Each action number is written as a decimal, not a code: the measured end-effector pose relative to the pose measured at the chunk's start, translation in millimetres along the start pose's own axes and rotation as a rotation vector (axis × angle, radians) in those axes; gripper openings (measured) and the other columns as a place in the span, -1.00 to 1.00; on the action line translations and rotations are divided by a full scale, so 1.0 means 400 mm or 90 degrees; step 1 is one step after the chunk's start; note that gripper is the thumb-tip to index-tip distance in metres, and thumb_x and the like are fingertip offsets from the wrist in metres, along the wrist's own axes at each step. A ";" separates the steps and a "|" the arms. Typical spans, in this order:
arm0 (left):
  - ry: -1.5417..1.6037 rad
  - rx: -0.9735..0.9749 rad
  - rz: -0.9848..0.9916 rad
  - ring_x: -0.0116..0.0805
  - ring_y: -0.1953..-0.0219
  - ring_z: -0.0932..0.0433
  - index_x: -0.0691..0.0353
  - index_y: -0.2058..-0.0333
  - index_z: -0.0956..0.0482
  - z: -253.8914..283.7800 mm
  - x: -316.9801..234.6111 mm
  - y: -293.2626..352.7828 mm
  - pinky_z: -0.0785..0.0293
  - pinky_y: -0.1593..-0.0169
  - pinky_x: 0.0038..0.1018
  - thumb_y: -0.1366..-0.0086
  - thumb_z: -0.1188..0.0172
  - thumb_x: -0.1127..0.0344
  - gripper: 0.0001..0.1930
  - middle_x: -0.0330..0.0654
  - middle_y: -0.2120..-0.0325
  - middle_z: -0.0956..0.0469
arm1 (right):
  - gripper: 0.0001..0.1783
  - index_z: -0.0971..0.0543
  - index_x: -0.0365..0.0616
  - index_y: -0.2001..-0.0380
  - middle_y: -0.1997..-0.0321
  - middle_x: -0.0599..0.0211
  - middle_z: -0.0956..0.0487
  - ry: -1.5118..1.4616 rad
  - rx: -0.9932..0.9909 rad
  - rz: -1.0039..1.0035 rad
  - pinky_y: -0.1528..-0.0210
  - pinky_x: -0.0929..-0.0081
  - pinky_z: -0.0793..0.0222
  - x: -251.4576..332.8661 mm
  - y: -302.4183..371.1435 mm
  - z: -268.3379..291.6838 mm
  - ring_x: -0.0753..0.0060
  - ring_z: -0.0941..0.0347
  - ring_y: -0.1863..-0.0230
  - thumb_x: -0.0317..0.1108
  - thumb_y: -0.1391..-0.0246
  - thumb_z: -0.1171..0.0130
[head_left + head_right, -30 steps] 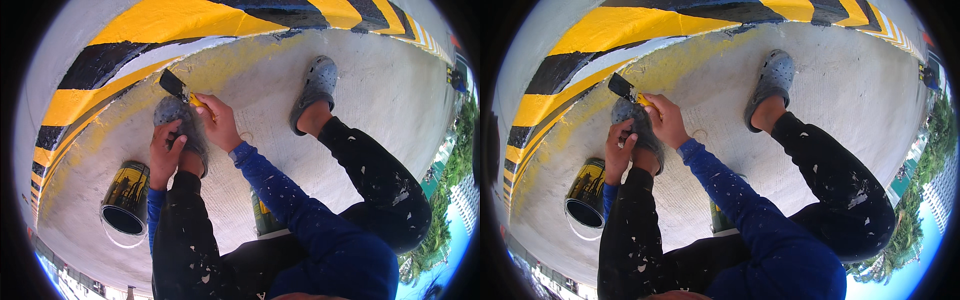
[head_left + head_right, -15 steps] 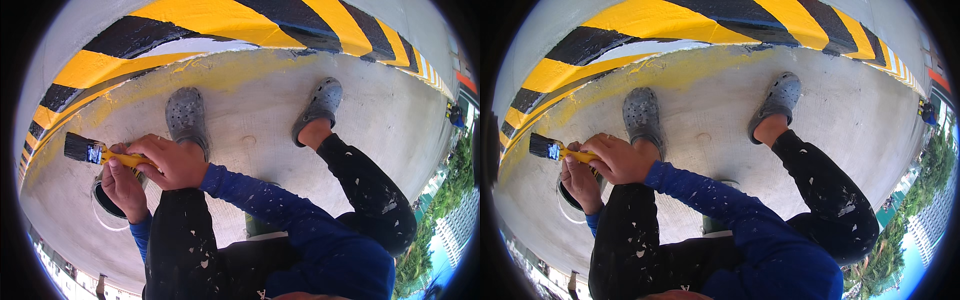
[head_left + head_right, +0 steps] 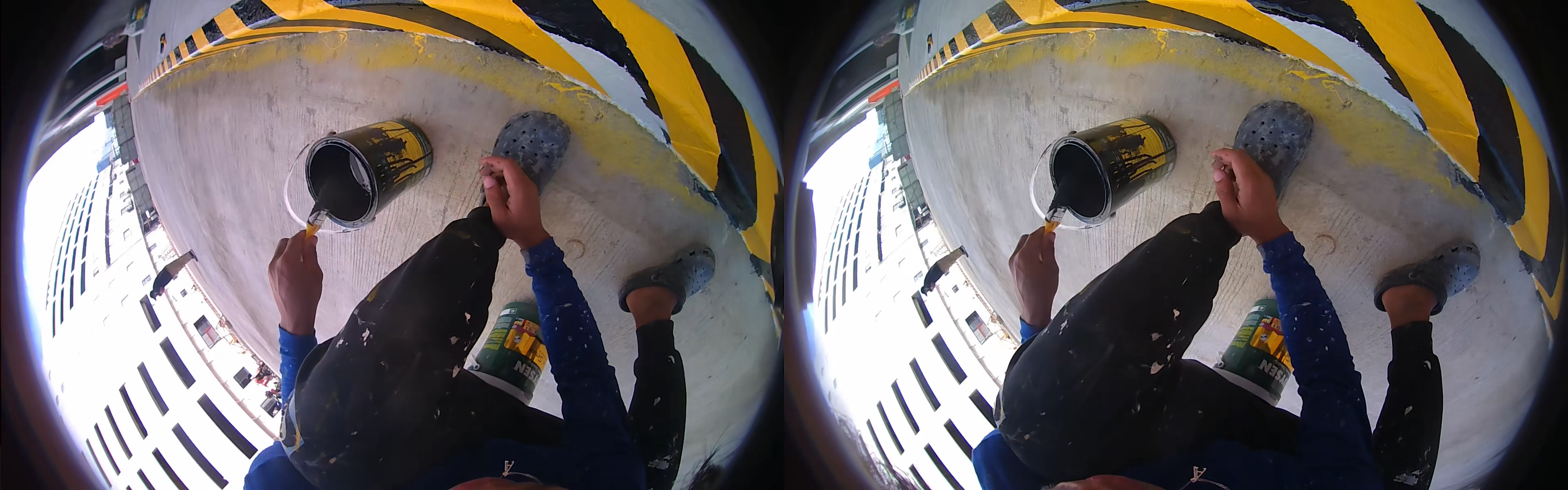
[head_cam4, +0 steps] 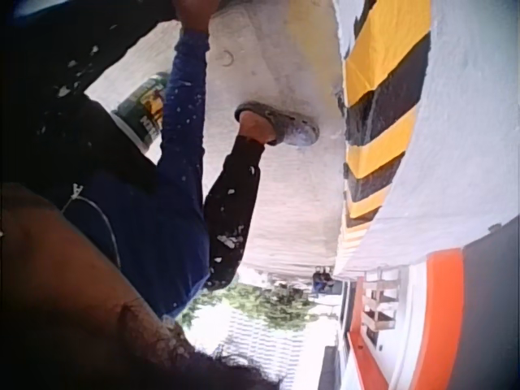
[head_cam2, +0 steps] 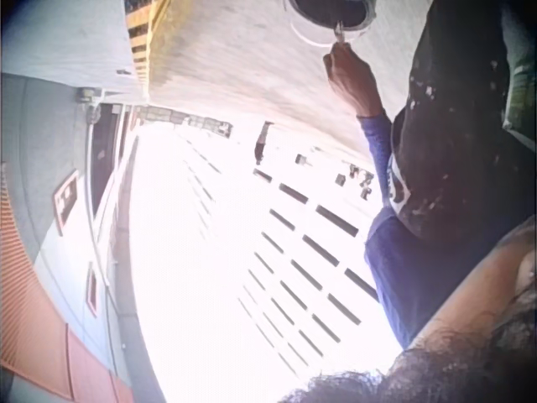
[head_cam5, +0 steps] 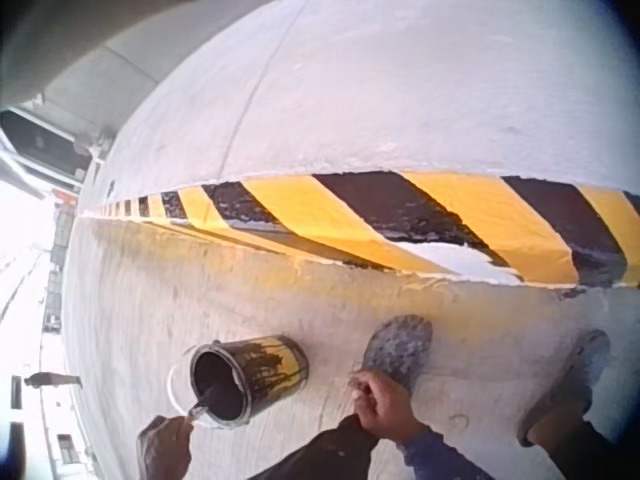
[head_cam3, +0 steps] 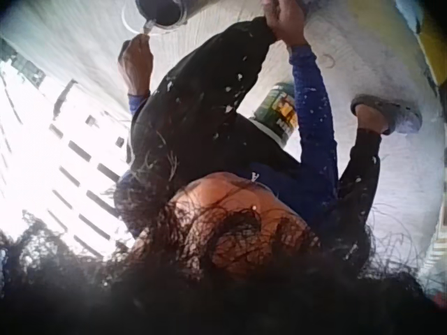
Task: The person paints black and yellow diagonal safety stripes on a concrete curb using a paintbrush and two paint cans. They repeatedly dip the brush into black and yellow paint, applying alternating stripes along the curb edge.
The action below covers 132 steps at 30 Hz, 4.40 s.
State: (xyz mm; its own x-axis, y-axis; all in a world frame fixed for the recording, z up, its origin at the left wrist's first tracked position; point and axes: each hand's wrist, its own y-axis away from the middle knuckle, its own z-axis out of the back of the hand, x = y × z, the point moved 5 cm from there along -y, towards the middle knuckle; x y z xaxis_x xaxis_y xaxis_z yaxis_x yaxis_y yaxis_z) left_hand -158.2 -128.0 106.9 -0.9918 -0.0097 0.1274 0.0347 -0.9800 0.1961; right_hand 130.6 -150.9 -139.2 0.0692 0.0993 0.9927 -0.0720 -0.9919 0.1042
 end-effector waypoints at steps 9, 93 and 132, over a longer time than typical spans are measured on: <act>-0.292 0.125 -0.096 -0.17 0.09 -0.62 0.14 0.27 -0.73 -0.051 -0.088 -0.164 -0.45 0.04 -0.22 -0.30 -0.33 0.31 -0.91 -0.14 0.26 -0.64 | -0.75 -0.60 -0.17 -0.04 0.17 0.17 -0.68 0.022 0.019 -0.008 0.14 0.36 -0.54 0.011 -0.005 -0.002 0.26 -0.66 0.22 -0.38 -0.36 -0.13; 0.606 0.535 -0.202 -0.36 -0.04 -0.53 0.24 -0.19 -0.58 -0.468 -0.568 -0.167 -0.42 -0.17 -0.40 -0.53 -0.19 0.22 -0.64 -0.15 -0.07 -0.52 | -0.77 -0.37 -0.22 -0.08 0.22 0.36 -0.54 -0.018 -0.736 -0.132 0.36 0.62 -0.33 -0.235 0.077 0.343 0.72 -0.35 0.40 -0.34 -0.51 -0.03; 0.577 0.537 -0.220 -0.44 0.05 -0.50 0.26 -0.21 -0.54 -0.470 -0.569 -0.167 -0.41 -0.12 -0.45 -0.53 -0.20 0.15 -0.59 -0.19 -0.02 -0.56 | -0.72 -0.46 -0.31 -0.11 0.06 0.11 -0.61 -0.017 -0.756 -0.118 0.04 0.35 -0.48 -0.216 0.040 0.379 0.35 -0.56 0.14 -0.47 -0.41 -0.13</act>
State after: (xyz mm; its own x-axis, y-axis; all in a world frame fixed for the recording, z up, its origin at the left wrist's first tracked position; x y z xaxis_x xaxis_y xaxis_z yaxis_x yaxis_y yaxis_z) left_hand 42.0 -97.6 -117.9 -0.6824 -0.2381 -0.6911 -0.5031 -0.5328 0.6804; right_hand 274.1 -187.2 -232.7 0.1949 0.2170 0.9565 -0.9297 -0.2700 0.2507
